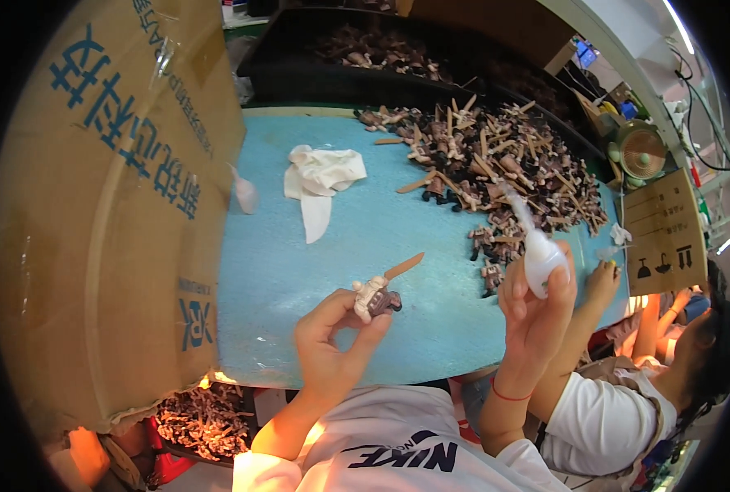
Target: The person applies glue from a bottle onto figurine components and attaches the pieces together by hand to assemble miniature figurines.
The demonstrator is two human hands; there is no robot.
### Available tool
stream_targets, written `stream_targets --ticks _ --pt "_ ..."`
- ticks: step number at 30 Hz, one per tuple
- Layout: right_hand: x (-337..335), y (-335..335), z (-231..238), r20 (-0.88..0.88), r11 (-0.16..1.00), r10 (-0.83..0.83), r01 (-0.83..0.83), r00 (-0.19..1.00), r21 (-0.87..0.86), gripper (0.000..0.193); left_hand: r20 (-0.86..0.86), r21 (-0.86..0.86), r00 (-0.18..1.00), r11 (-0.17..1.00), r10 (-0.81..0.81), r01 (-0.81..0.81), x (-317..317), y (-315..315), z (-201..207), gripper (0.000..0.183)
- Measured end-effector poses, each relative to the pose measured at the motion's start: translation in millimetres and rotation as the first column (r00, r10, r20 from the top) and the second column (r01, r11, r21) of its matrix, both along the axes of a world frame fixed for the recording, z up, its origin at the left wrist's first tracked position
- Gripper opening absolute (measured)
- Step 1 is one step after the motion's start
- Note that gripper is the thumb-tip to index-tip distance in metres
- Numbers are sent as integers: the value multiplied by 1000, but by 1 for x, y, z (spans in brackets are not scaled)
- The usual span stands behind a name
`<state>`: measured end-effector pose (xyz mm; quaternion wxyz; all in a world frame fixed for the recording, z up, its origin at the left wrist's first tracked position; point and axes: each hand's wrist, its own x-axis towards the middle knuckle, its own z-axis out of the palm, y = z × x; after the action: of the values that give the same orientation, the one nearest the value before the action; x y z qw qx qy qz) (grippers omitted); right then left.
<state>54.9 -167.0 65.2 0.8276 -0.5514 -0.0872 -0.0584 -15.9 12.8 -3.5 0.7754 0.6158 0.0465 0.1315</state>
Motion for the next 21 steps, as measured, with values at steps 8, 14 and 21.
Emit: stream_targets --ticks 8,14,21 --pt "-23 -9 -18 -2 999 -31 31 1000 -13 36 36 -55 999 998 25 -23 7 -11 10 13" --pt "-44 -18 -13 88 955 -205 219 975 -198 46 126 76 990 995 62 -72 10 -16 6 17" --pt "-57 -13 -13 284 893 -226 315 932 -323 38 214 232 974 965 73 -123 10 -15 -2 20"
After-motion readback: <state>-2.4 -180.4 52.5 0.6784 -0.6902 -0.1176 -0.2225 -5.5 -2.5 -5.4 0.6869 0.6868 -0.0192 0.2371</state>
